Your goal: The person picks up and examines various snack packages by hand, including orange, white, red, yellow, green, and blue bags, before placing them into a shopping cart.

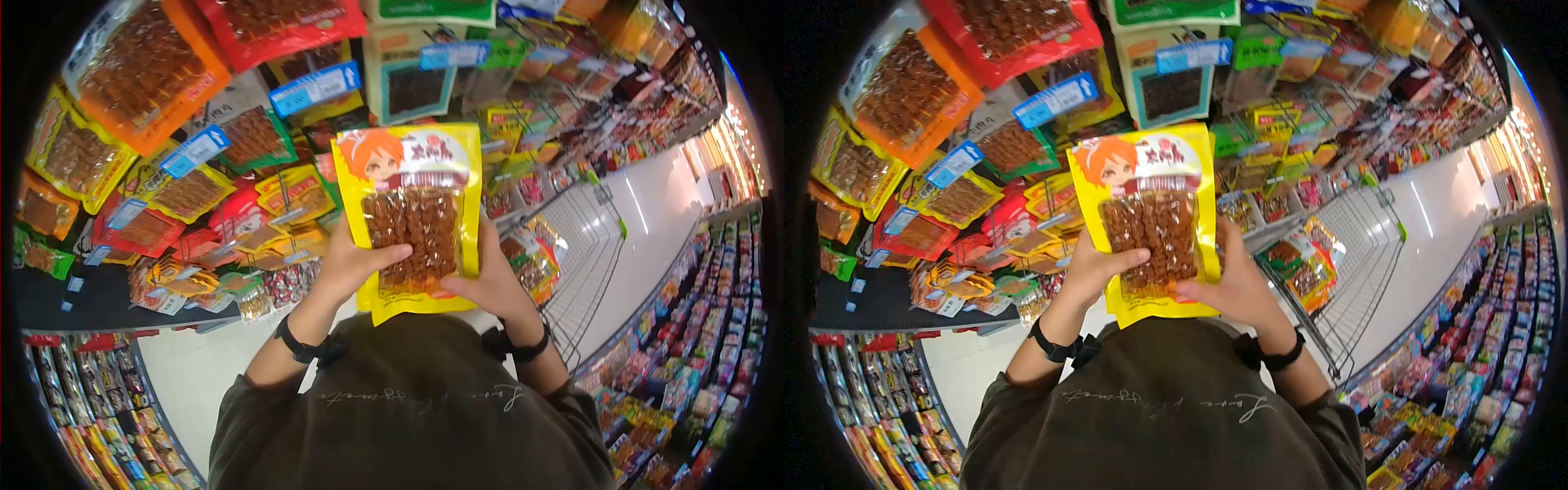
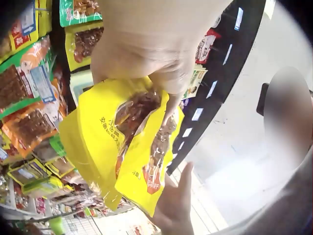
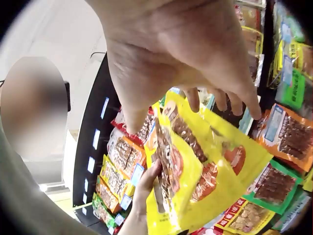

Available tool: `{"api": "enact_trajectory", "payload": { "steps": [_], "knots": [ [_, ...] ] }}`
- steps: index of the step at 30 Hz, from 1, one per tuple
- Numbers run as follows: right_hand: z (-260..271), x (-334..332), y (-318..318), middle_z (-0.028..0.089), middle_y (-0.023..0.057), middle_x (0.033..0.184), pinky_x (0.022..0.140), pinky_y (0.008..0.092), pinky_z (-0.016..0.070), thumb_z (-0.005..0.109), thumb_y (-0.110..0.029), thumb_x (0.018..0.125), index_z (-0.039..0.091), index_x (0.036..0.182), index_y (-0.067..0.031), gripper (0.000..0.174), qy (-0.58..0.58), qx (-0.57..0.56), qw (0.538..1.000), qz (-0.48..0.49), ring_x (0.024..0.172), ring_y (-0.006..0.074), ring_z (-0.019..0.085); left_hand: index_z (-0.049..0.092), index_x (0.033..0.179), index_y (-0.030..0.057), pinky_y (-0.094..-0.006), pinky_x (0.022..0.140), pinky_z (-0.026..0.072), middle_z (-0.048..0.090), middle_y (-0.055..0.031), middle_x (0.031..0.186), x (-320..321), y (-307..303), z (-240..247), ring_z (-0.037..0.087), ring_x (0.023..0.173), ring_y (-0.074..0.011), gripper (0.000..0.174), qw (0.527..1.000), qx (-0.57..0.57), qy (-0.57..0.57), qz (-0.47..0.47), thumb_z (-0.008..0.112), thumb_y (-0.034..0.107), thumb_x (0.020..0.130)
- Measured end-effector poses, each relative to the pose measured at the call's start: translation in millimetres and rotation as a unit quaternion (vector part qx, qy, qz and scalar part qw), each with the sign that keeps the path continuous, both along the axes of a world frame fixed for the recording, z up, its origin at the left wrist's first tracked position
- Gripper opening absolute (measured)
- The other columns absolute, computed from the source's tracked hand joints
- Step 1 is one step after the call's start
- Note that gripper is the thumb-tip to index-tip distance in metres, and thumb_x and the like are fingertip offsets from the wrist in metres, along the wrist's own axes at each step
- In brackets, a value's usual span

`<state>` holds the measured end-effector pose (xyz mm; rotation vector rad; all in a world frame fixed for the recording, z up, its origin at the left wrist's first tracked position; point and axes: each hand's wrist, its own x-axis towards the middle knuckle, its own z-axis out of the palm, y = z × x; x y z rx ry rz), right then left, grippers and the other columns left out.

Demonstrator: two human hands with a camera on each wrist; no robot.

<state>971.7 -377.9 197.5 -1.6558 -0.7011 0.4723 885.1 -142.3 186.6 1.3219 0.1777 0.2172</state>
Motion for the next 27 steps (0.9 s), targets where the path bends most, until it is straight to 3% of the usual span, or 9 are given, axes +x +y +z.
{"api": "enact_trajectory", "payload": {
  "steps": [2, 5, 8, 13, 20, 27],
  "knots": [
    [2.9, -1.2, 3.7, 0.057, 0.0117, 0.135, 0.108, 0.0359, 0.0413, 0.084, -0.026, 0.083, 0.035, 0.144, -0.0013, 0.082, 0.015, -0.012, 1.0, -0.015, 0.132, 0.0242, 0.05, 0.044, 0.138, 0.002, -0.0367, 0.102, 0.0496, 0.062, -0.0088, 0.128, 1.1, -10.4, 0.3, 0.062, 0.116, -0.0198, 0.079, 0.999, 0.03, 0.006, 0.02, 0.089, 0.004, 0.073],
    [1.0, 4.3, -0.4, 0.057, 0.0129, 0.132, 0.107, 0.0362, 0.0415, 0.083, -0.026, 0.083, 0.045, 0.137, -0.0004, 0.071, 0.106, 0.019, 0.993, -0.046, 0.128, 0.026, 0.052, 0.044, 0.137, 0.002, -0.0361, 0.101, 0.0504, 0.062, -0.0093, 0.128, 0.0, -20.2, 9.0, 0.062, 0.117, -0.0197, 0.079, 0.997, 0.06, 0.004, 0.044, 0.09, 0.005, 0.073],
    [0.5, 7.1, -6.9, 0.058, 0.0152, 0.125, 0.103, 0.0383, 0.0431, 0.084, -0.023, 0.081, 0.065, 0.116, 0.0012, 0.047, -0.076, -0.009, 0.996, -0.055, 0.119, 0.0294, 0.055, 0.043, 0.14, 0.0023, -0.0377, 0.102, 0.0494, 0.061, -0.0094, 0.13, -5.3, -24.4, 8.7, 0.061, 0.119, -0.02, 0.08, 0.999, -0.04, -0.008, 0.014, 0.088, 0.006, 0.074],
    [-2.3, 6.5, -17.5, 0.056, 0.0161, 0.129, 0.104, 0.04, 0.0424, 0.085, -0.025, 0.079, 0.068, 0.116, -0.001, 0.047, -0.093, 0.016, 0.993, -0.066, 0.122, 0.03, 0.053, 0.046, 0.14, 0.0017, -0.038, 0.105, 0.0479, 0.061, -0.0091, 0.132, -11.9, -34.3, 29.7, 0.061, 0.12, -0.021, 0.075, 0.993, -0.111, 0.035, 0.014, 0.084, 0.005, 0.076],
    [-1.6, 4.3, -29.7, 0.052, 0.0148, 0.127, 0.104, 0.04, 0.0415, 0.085, -0.027, 0.079, 0.074, 0.107, -0.0048, 0.037, -0.095, 0.042, 0.993, -0.06, 0.124, 0.029, 0.05, 0.049, 0.141, -0.0003, -0.038, 0.104, 0.0471, 0.061, -0.0109, 0.135, -12.6, -35.6, 31.0, 0.06, 0.12, -0.0217, 0.072, 0.99, -0.139, 0.006, -0.03, 0.083, 0.028, 0.085],
    [-2.2, 2.3, -29.9, 0.051, 0.0121, 0.122, 0.099, 0.0362, 0.0429, 0.083, -0.024, 0.083, 0.072, 0.103, -0.0035, 0.03, -0.083, 0.075, 0.991, -0.074, 0.12, 0.025, 0.05, 0.05, 0.14, -0.0015, -0.0375, 0.102, 0.0481, 0.062, -0.0112, 0.133, -16.1, -41.1, 36.4, 0.061, 0.119, -0.0213, 0.059, 0.992, -0.121, 0.027, 0.007, 0.075, 0.021, 0.092]
  ]
}}
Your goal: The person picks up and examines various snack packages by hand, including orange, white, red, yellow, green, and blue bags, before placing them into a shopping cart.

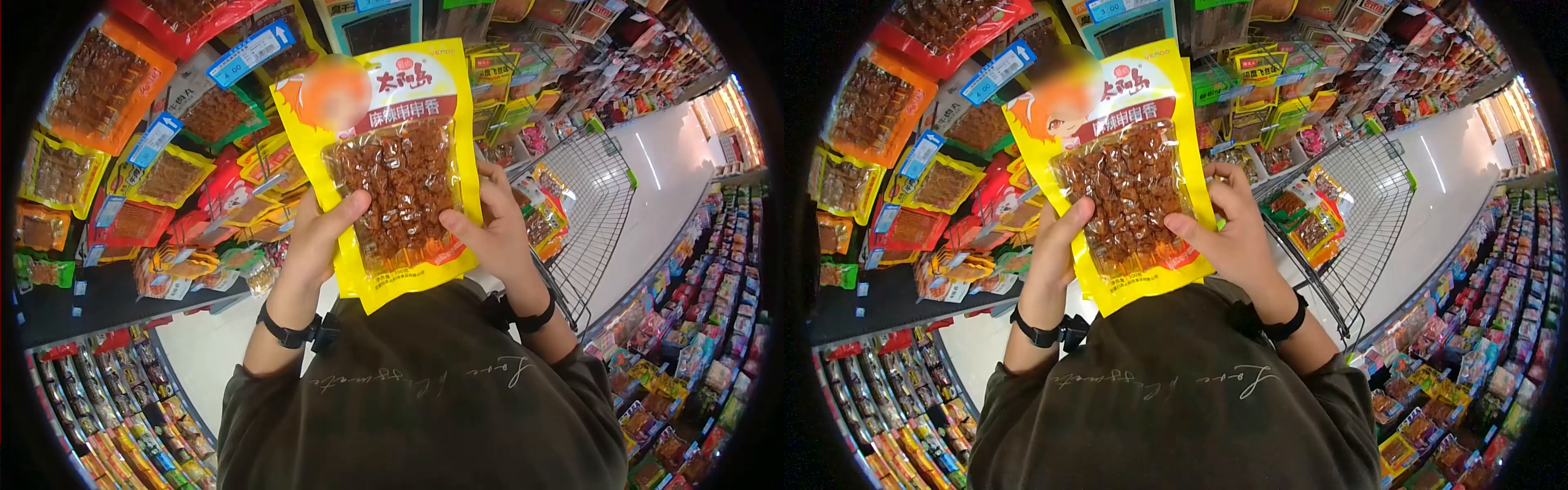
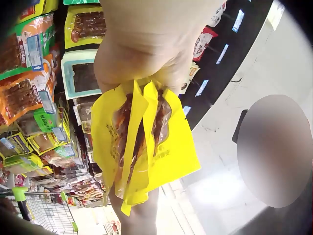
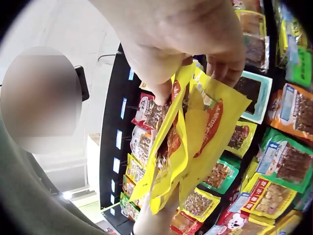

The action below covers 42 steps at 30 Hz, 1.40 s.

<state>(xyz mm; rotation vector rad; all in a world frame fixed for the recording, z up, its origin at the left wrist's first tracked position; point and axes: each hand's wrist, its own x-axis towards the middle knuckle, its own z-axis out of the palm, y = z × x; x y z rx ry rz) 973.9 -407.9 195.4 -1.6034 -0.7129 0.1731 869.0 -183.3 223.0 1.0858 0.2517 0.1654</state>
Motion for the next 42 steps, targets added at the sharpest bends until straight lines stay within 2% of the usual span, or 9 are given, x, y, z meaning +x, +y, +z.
{"api": "enact_trajectory", "payload": {
  "steps": [5, 15, 23, 27, 31, 36, 38, 39, 42],
  "knots": [
    [8.2, -1.8, 3.3, 0.053, 0.0112, 0.127, 0.101, 0.0344, 0.0449, 0.077, -0.014, 0.088, 0.055, 0.128, 0.0005, 0.048, 0.095, 0.087, 0.991, 0.031, 0.123, 0.0198, 0.053, 0.053, 0.135, -0.0025, -0.0355, 0.096, 0.052, 0.065, -0.0116, 0.127, 2.3, -4.3, 6.1, 0.064, 0.112, -0.0194, 0.049, 1.0, -0.004, 0.015, 0.027, 0.072, 0.017, 0.093],
    [16.2, -4.3, 5.4, 0.058, 0.0101, 0.129, 0.103, 0.034, 0.0429, 0.072, -0.014, 0.093, 0.068, 0.117, 0.0035, 0.03, 0.149, 0.042, 0.985, 0.076, 0.121, 0.0193, 0.055, 0.053, 0.135, -0.0024, -0.0357, 0.097, 0.051, 0.065, -0.0104, 0.124, 1.9, -0.3, -7.3, 0.064, 0.111, -0.0192, 0.057, 0.998, 0.047, 0.025, 0.017, 0.078, 0.021, 0.09],
    [14.7, -10.1, 0.8, 0.067, 0.0049, 0.117, 0.092, 0.0296, 0.0494, 0.071, -0.012, 0.094, 0.066, 0.123, 0.001, 0.032, 0.329, 0.105, 0.937, 0.06, 0.104, 0.0142, 0.063, 0.046, 0.142, -0.0003, -0.0361, 0.1, 0.0496, 0.059, -0.0097, 0.135, -4.6, 20.2, -32.4, 0.06, 0.119, -0.0202, 0.084, 0.999, 0.012, 0.027, -0.032, 0.077, 0.053, 0.085],
    [21.3, -4.1, -7.2, 0.071, 0.0068, 0.107, 0.087, 0.0317, 0.0558, 0.069, -0.012, 0.096, 0.066, 0.119, 0.0016, 0.027, 0.45, 0.205, 0.867, 0.058, 0.096, 0.0155, 0.069, 0.045, 0.144, -0.0004, -0.0369, 0.101, 0.0499, 0.059, -0.0107, 0.136, -1.4, 17.5, -29.1, 0.06, 0.12, -0.0218, 0.073, 0.999, -0.028, 0.007, -0.019, 0.073, 0.043, 0.092],
    [27.5, 0.4, -16.3, 0.071, 0.0079, 0.112, 0.09, 0.0343, 0.0565, 0.066, -0.011, 0.098, 0.066, 0.119, 0.0, 0.024, 0.425, 0.214, 0.879, 0.028, 0.1, 0.0171, 0.069, 0.043, 0.145, -0.0008, -0.0377, 0.102, 0.0509, 0.059, -0.0123, 0.137, -0.9, 23.1, -35.6, 0.061, 0.121, -0.0232, 0.057, 0.998, -0.06, 0.024, 0.003, 0.066, 0.023, 0.099],
    [13.0, 8.0, -30.0, 0.068, 0.0011, 0.11, 0.089, 0.0366, 0.0533, 0.066, -0.02, 0.099, 0.061, 0.126, -0.0046, 0.032, 0.361, 0.27, 0.892, 0.037, 0.099, 0.0174, 0.065, 0.04, 0.148, 0.0016, -0.0444, 0.104, 0.052, 0.056, -0.0156, 0.142, -3.2, 26.4, -34.8, 0.061, 0.124, -0.0282, 0.06, 0.998, -0.069, 0.01, 0.002, 0.063, 0.029, 0.101],
    [9.5, 12.2, -42.8, 0.059, -0.0027, 0.095, 0.072, 0.0324, 0.0473, 0.064, -0.031, 0.098, 0.056, 0.127, -0.0056, 0.039, 0.431, 0.439, 0.74, 0.271, 0.079, 0.0147, 0.056, 0.044, 0.145, -0.0006, -0.0398, 0.105, 0.0496, 0.058, -0.0127, 0.139, -2.1, 25.4, -33.4, 0.06, 0.123, -0.0246, 0.057, 0.996, -0.076, 0.016, 0.034, 0.067, 0.024, 0.099],
    [22.4, 17.2, -45.9, 0.048, -0.0014, 0.083, 0.063, 0.0297, 0.038, 0.061, -0.037, 0.098, 0.053, 0.124, -0.0062, 0.041, 0.498, 0.464, 0.671, 0.294, 0.069, 0.0131, 0.045, 0.044, 0.145, -0.0006, -0.0402, 0.106, 0.0489, 0.058, -0.0127, 0.139, -0.9, 25.5, -33.7, 0.059, 0.124, -0.0246, 0.057, 0.997, -0.068, 0.013, 0.036, 0.067, 0.024, 0.099],
    [21.6, 28.4, -45.7, 0.048, 0.0036, 0.084, 0.06, 0.0268, 0.0421, 0.055, -0.031, 0.099, 0.046, 0.137, -0.0009, 0.049, 0.543, 0.54, 0.514, 0.387, 0.061, 0.0106, 0.049, 0.044, 0.145, -0.0004, -0.0406, 0.106, 0.0485, 0.058, -0.0128, 0.139, 4.5, 21.8, -30.0, 0.059, 0.125, -0.0245, 0.057, 0.998, -0.057, -0.002, 0.029, 0.067, 0.023, 0.099]
  ]
}}
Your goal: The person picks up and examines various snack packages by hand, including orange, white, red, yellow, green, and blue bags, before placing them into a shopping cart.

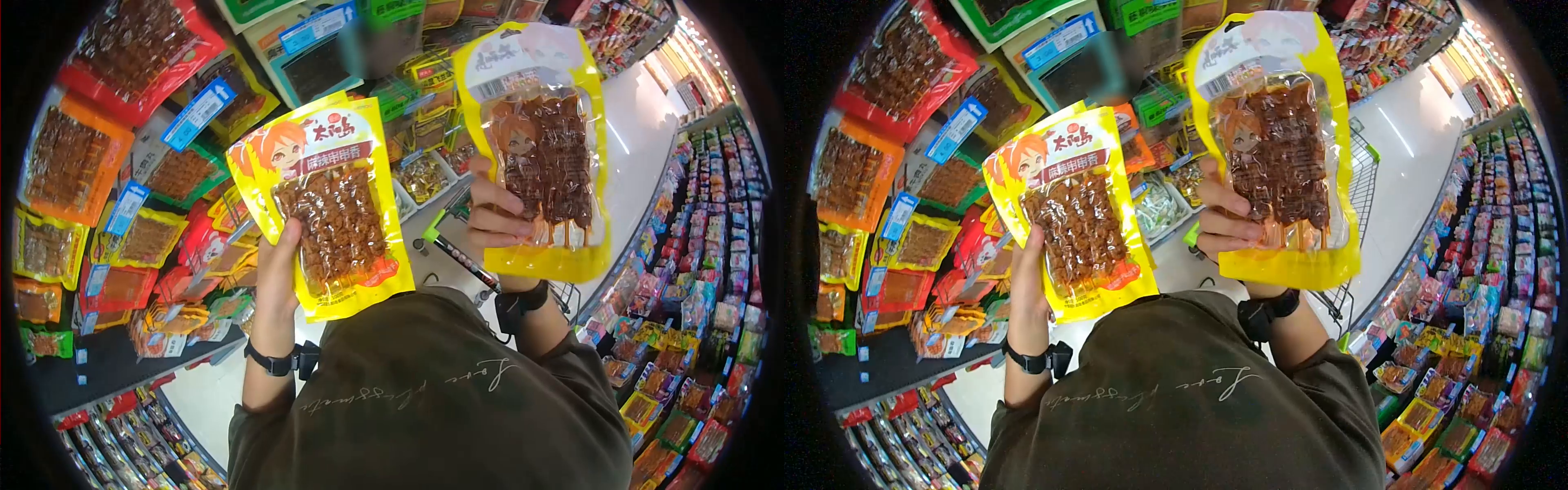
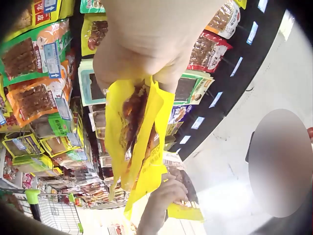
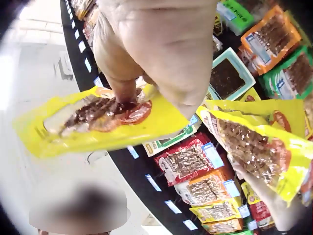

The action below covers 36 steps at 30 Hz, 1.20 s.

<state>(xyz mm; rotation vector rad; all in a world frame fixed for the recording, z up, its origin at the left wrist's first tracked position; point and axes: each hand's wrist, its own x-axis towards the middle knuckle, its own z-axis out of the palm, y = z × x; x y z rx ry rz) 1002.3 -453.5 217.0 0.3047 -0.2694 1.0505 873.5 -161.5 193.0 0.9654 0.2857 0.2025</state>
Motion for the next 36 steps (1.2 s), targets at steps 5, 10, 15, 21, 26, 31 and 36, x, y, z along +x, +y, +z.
{"api": "enact_trajectory", "payload": {
  "steps": [5, 10, 15, 21, 26, 31, 36],
  "knots": [
    [-4.4, 10.5, -4.5, 0.045, 0.0039, 0.083, 0.05, 0.0234, 0.0381, 0.053, -0.03, 0.099, 0.04, 0.145, 0.0014, 0.057, -0.024, 0.004, 0.999, 0.024, 0.05, 0.0084, 0.044, 0.039, 0.148, 0.0008, -0.0426, 0.108, 0.0479, 0.054, -0.0149, 0.143, -1.0, -2.7, -1.0, 0.057, 0.128, -0.0276, 0.063, 1.0, 0.015, 0.007, -0.006, 0.067, 0.028, 0.098],
    [-17.0, 14.8, -8.9, 0.042, 0.0036, 0.082, 0.048, 0.0227, 0.0344, 0.052, -0.035, 0.099, 0.039, 0.146, 0.0024, 0.061, -0.056, 0.03, 0.998, 0.022, 0.048, 0.0072, 0.042, 0.036, 0.151, 0.0015, -0.0462, 0.108, 0.0478, 0.051, -0.0156, 0.146, 1.7, 1.9, -8.5, 0.055, 0.13, -0.0299, 0.065, 0.999, -0.026, -0.02, -0.02, 0.065, 0.028, 0.1],
    [-22.7, 12.2, -11.1, 0.041, 0.0054, 0.082, 0.047, 0.0229, 0.0328, 0.049, -0.042, 0.099, 0.039, 0.144, 0.0048, 0.065, -0.035, 0.01, 0.999, 0.031, 0.05, 0.0094, 0.04, 0.035, 0.151, 0.0024, -0.0465, 0.108, 0.0477, 0.051, -0.0154, 0.147, 2.2, 3.0, -8.2, 0.055, 0.13, -0.0302, 0.065, 1.0, -0.026, -0.008, -0.01, 0.065, 0.028, 0.1],
    [-16.9, 8.8, -18.0, 0.043, 0.0047, 0.076, 0.041, 0.0238, 0.0286, 0.053, -0.039, 0.097, 0.04, 0.138, 0.0024, 0.059, -0.021, -0.09, 0.996, 0.009, 0.043, 0.0076, 0.036, 0.035, 0.151, 0.0023, -0.0467, 0.108, 0.0475, 0.051, -0.0159, 0.147, 4.0, 2.3, -11.1, 0.055, 0.131, -0.0305, 0.065, 0.999, -0.033, -0.002, -0.016, 0.064, 0.028, 0.1],
    [-25.2, 21.8, -5.9, 0.045, 0.0054, 0.08, 0.046, 0.0226, 0.0315, 0.053, -0.047, 0.098, 0.042, 0.135, 0.0014, 0.062, -0.258, -0.115, 0.957, -0.067, 0.051, 0.0095, 0.04, 0.037, 0.15, 0.0025, -0.0456, 0.109, 0.0483, 0.052, -0.0161, 0.145, 12.4, -11.5, -8.4, 0.056, 0.129, -0.0304, 0.063, 0.997, -0.065, 0.017, -0.048, 0.065, 0.027, 0.099],
    [-36.7, -4.7, 31.1, 0.064, 0.0019, 0.117, 0.094, 0.0273, 0.0488, 0.07, -0.018, 0.098, 0.051, 0.133, -0.0014, 0.044, -0.252, -0.552, 0.742, -0.286, 0.107, 0.0095, 0.059, 0.05, 0.14, 0.0018, -0.0371, 0.102, 0.0501, 0.061, -0.0091, 0.134, 28.2, -27.6, -10.6, 0.061, 0.119, -0.0202, 0.046, 0.998, -0.016, 0.044, -0.047, 0.066, 0.016, 0.099],
    [-47.1, -7.9, 31.8, 0.064, 0.0022, 0.119, 0.095, 0.0285, 0.0487, 0.068, -0.014, 0.099, 0.052, 0.133, -0.0019, 0.04, -0.257, -0.567, 0.732, -0.276, 0.108, 0.0099, 0.059, 0.052, 0.139, 0.0015, -0.0348, 0.099, 0.0506, 0.063, -0.0075, 0.132, 37.3, -38.1, -16.9, 0.061, 0.116, -0.0176, 0.043, 0.995, -0.048, 0.059, -0.058, 0.065, 0.011, 0.099]
  ]
}}
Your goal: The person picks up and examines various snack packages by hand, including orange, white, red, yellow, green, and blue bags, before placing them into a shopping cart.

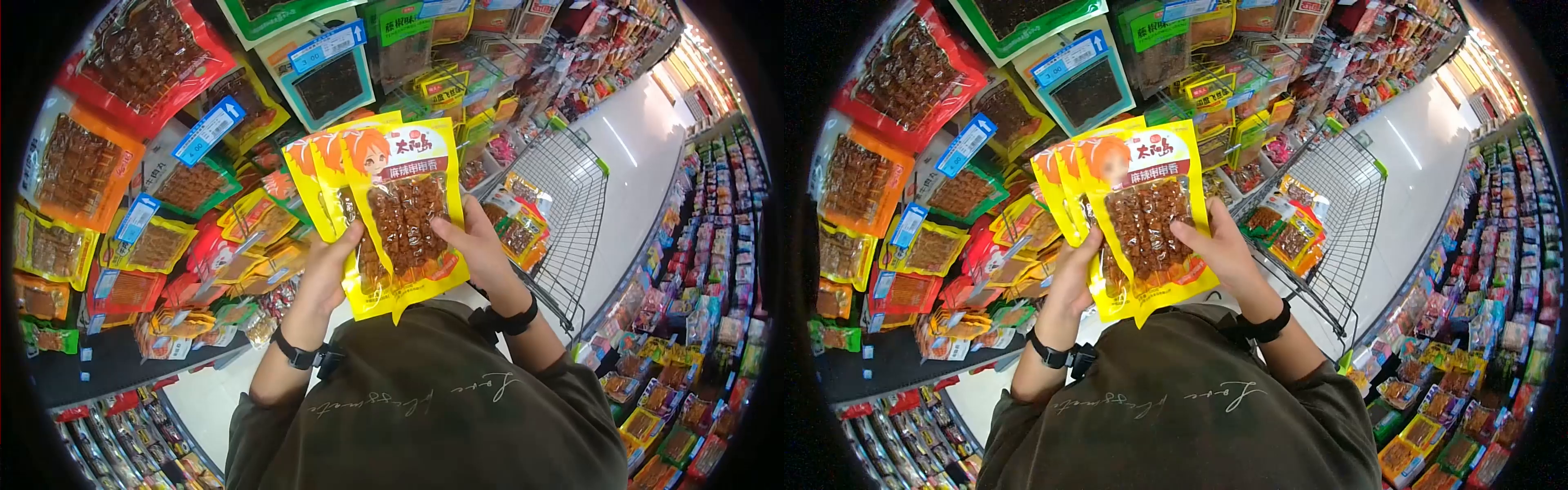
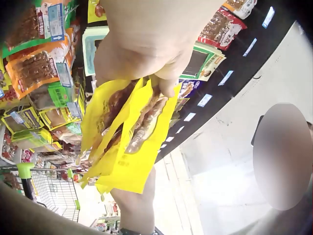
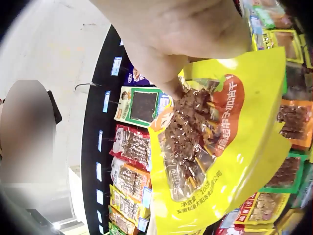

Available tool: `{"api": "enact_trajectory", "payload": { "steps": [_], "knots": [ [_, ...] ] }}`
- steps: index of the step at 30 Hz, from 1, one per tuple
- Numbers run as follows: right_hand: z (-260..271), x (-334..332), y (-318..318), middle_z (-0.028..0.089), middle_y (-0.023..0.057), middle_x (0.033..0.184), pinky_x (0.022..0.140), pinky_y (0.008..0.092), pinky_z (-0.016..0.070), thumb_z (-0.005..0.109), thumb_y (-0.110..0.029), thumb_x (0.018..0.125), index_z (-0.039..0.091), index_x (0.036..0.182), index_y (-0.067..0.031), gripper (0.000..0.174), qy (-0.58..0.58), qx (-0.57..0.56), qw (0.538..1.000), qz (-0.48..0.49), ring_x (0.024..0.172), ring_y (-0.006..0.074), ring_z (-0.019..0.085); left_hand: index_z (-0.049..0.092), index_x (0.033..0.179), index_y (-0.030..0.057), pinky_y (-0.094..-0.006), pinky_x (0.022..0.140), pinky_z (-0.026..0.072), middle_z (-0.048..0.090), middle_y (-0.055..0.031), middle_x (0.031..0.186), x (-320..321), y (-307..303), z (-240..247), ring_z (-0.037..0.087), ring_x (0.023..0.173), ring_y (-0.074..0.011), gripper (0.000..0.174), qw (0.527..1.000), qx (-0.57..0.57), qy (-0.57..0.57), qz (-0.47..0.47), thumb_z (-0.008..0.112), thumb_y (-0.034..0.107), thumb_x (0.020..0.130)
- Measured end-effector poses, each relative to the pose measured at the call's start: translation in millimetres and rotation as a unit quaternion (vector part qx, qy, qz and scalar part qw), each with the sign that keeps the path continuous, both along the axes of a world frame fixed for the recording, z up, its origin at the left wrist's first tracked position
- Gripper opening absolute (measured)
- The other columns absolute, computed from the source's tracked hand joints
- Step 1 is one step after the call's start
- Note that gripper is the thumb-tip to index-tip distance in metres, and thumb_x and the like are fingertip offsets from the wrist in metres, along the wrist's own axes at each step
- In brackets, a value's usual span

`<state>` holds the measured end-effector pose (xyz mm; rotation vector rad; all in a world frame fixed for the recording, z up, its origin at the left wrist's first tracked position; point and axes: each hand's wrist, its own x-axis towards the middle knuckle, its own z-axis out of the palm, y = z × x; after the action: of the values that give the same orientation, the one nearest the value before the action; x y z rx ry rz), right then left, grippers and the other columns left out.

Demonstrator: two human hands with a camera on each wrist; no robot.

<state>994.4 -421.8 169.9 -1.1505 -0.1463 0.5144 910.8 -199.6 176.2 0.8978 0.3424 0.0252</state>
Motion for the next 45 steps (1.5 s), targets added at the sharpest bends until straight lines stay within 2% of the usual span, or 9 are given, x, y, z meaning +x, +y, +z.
{"api": "enact_trajectory", "payload": {
  "steps": [5, 15, 18, 22, 26, 28, 38, 42, 45],
  "knots": [
    [-18.8, 10.1, -34.3, 0.065, 0.0055, 0.125, 0.097, 0.0307, 0.0494, 0.062, -0.009, 0.101, 0.051, 0.138, -0.0009, 0.039, 0.01, 0.057, 0.998, -0.007, 0.111, 0.0128, 0.061, 0.05, 0.141, 0.0027, -0.0368, 0.1, 0.0516, 0.061, -0.0085, 0.134, 2.9, -3.0, -9.0, 0.062, 0.118, -0.0197, 0.046, 1.0, -0.018, 0.023, -0.001, 0.066, 0.012, 0.099],
    [-145.4, 86.6, -227.0, 0.064, 0.0112, 0.115, 0.086, 0.0342, 0.0556, 0.063, -0.012, 0.099, 0.049, 0.125, -0.0033, 0.031, 0.018, -0.103, 0.938, -0.332, 0.101, 0.0208, 0.065, 0.048, 0.142, 0.0018, -0.0409, 0.102, 0.0526, 0.061, -0.0117, 0.136, 4.6, -8.1, -8.5, 0.062, 0.121, -0.0235, 0.046, 0.999, -0.037, 0.03, 0.022, 0.062, 0.019, 0.102],
    [-138.1, 97.4, -237.8, 0.064, 0.0106, 0.113, 0.087, 0.0346, 0.055, 0.066, -0.014, 0.096, 0.047, 0.13, -0.0036, 0.04, 0.102, -0.316, 0.886, -0.324, 0.1, 0.0224, 0.066, 0.047, 0.143, 0.0022, -0.0444, 0.105, 0.0503, 0.059, -0.0126, 0.139, 12.0, -18.7, -8.1, 0.06, 0.125, -0.0251, 0.049, 0.999, -0.032, 0.031, -0.012, 0.06, 0.027, 0.103],
    [-132.2, 96.6, -209.5, 0.064, 0.0137, 0.118, 0.094, 0.0349, 0.0509, 0.069, -0.022, 0.096, 0.049, 0.14, -0.0046, 0.052, -0.125, -0.439, 0.877, -0.153, 0.112, 0.0191, 0.062, 0.048, 0.143, 0.0017, -0.0413, 0.104, 0.0518, 0.06, -0.0119, 0.138, 22.3, -41.8, 0.5, 0.062, 0.122, -0.0242, 0.049, 0.999, -0.037, 0.002, -0.016, 0.065, 0.019, 0.1],
    [-68.8, 55.9, -125.6, 0.064, 0.0111, 0.123, 0.099, 0.0335, 0.0488, 0.071, -0.019, 0.096, 0.051, 0.139, -0.0034, 0.05, -0.15, -0.192, 0.965, 0.092, 0.116, 0.0152, 0.059, 0.049, 0.142, 0.0018, -0.0396, 0.103, 0.0511, 0.061, -0.0106, 0.135, 33.0, -65.3, -10.4, 0.061, 0.121, -0.0234, 0.055, 0.999, 0.012, -0.006, -0.036, 0.072, 0.016, 0.095],
    [-31.9, 31.0, -87.0, 0.064, 0.0086, 0.122, 0.098, 0.0318, 0.0488, 0.073, -0.018, 0.095, 0.054, 0.134, -0.0013, 0.047, -0.097, -0.003, 0.993, 0.064, 0.115, 0.0137, 0.058, 0.048, 0.142, 0.0019, -0.0392, 0.103, 0.0501, 0.061, -0.0102, 0.135, 37.9, -77.7, -9.2, 0.061, 0.121, -0.023, 0.059, 0.998, 0.037, 0.0, -0.049, 0.075, 0.02, 0.093],
    [-36.3, 51.3, -116.5, 0.066, 0.0035, 0.118, 0.095, 0.0286, 0.049, 0.068, -0.009, 0.097, 0.055, 0.129, 0.0007, 0.036, -0.037, 0.02, 0.999, -0.015, 0.107, 0.0102, 0.061, 0.037, 0.15, 0.0019, -0.0467, 0.111, 0.0451, 0.05, -0.0135, 0.148, 33.2, -88.8, -18.3, 0.053, 0.133, -0.0283, 0.071, 0.996, 0.071, 0.052, 0.02, 0.05, 0.052, 0.101],
    [-27.2, 57.1, -139.2, 0.063, 0.0054, 0.129, 0.099, 0.0295, 0.0488, 0.055, -0.018, 0.105, 0.049, 0.137, -0.0011, 0.037, 0.029, 0.068, 0.996, -0.05, 0.111, 0.0134, 0.063, 0.037, 0.149, 0.0048, -0.0443, 0.109, 0.0468, 0.051, -0.0114, 0.147, 24.8, -84.9, -12.9, 0.053, 0.132, -0.0259, 0.057, 0.999, -0.031, 0.022, 0.034, 0.049, 0.041, 0.106],
    [-22.0, 65.6, -156.7, 0.057, 0.0049, 0.103, 0.073, 0.0266, 0.0483, 0.055, -0.022, 0.102, 0.044, 0.143, 0.0003, 0.048, 0.185, 0.301, 0.935, 0.035, 0.084, 0.0145, 0.056, 0.037, 0.15, 0.007, -0.0466, 0.113, 0.0433, 0.049, -0.0111, 0.15, 19.0, -78.3, -14.9, 0.051, 0.135, -0.0278, 0.061, 0.997, -0.071, 0.011, 0.027, 0.043, 0.048, 0.105]
  ]
}}
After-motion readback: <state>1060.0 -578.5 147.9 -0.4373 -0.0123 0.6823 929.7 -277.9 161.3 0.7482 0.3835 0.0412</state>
